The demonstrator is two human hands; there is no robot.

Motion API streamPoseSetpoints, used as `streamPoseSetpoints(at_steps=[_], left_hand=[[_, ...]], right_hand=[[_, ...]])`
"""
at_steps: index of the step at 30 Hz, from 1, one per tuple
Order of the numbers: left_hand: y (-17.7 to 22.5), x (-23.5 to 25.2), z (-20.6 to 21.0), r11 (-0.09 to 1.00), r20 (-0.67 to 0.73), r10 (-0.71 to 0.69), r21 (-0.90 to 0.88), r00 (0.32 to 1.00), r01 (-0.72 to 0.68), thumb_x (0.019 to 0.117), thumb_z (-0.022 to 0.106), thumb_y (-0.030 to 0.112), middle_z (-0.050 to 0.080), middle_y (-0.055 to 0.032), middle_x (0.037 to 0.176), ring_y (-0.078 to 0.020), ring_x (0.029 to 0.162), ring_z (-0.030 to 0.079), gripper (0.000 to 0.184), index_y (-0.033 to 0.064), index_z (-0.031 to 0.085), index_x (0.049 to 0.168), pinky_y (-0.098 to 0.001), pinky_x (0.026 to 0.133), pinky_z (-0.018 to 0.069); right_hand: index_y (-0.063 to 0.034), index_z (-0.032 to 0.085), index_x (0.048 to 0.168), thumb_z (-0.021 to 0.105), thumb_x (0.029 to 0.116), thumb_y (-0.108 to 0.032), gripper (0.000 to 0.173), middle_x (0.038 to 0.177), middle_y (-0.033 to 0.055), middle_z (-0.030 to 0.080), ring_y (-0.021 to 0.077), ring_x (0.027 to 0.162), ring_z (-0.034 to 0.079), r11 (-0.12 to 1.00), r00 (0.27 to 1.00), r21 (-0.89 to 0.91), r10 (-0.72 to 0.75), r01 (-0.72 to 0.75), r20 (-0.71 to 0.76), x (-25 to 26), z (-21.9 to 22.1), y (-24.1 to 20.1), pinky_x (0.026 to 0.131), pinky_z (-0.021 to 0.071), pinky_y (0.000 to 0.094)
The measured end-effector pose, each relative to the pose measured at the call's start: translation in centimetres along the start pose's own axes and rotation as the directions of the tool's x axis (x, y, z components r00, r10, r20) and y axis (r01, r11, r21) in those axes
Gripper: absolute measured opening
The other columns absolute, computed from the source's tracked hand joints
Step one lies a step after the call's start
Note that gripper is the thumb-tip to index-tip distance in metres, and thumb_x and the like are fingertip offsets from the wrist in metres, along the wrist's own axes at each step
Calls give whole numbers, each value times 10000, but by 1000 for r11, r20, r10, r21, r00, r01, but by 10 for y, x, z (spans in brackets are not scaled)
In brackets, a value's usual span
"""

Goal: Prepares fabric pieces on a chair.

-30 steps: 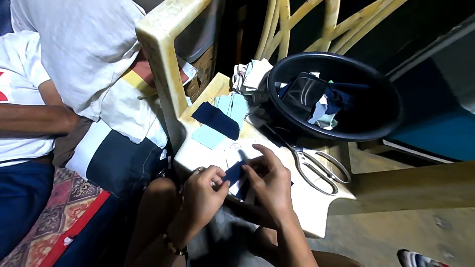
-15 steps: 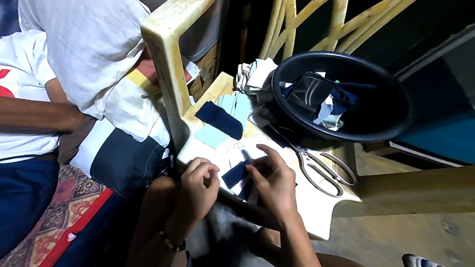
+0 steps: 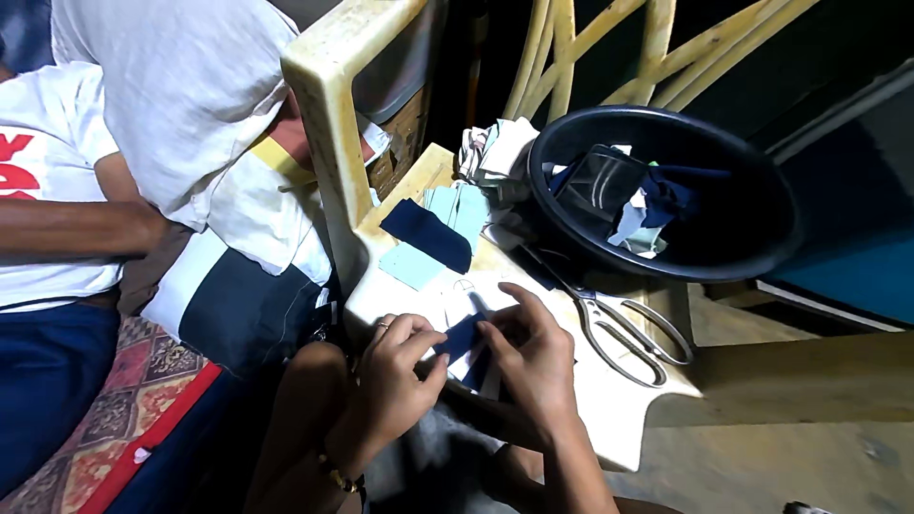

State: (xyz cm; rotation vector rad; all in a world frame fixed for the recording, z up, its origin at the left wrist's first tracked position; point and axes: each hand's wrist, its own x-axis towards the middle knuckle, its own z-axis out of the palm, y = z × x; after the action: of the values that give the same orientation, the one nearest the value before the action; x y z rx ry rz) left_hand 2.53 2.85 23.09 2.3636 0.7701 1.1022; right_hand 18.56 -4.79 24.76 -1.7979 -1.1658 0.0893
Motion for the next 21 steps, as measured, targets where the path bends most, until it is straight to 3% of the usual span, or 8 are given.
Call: streamPoseSetpoints(at_steps=[14, 18, 21], left_hand=[[0, -1, 2, 999, 17, 18, 49, 1000, -18, 840, 741, 230, 706, -74, 1001, -180, 872, 630, 168, 138, 825, 953, -273, 761, 518], [-1, -1, 3, 998, 25, 16, 59, 1000, -17, 839, 740, 237, 701, -70, 996, -178, 866, 627, 173, 140, 825, 954, -276, 752, 518], [-1, -1, 2, 998, 29, 18, 64, 999, -20, 845, 735, 250, 703, -68, 1000, -177, 871, 631, 175, 143, 825, 951, -275, 757, 522]], right_hand=[[43, 645, 1259, 698, 841, -66, 435, 831, 60, 710, 111, 708, 631, 1000, 1000, -11, -18, 18, -7, 0, 1, 2, 649, 513, 239], [34, 675, 1218, 709, 833, -47, 395, 816, 59, 701, 174, 733, 632, 997, 999, -64, -46, 44, -15, 1, 2, 3, 670, 520, 305], [40, 724, 1101, 715, 803, -26, 305, 807, 104, 690, 267, 759, 629, 978, 985, -147, -160, 149, -69, 2, 5, 5, 724, 502, 395]])
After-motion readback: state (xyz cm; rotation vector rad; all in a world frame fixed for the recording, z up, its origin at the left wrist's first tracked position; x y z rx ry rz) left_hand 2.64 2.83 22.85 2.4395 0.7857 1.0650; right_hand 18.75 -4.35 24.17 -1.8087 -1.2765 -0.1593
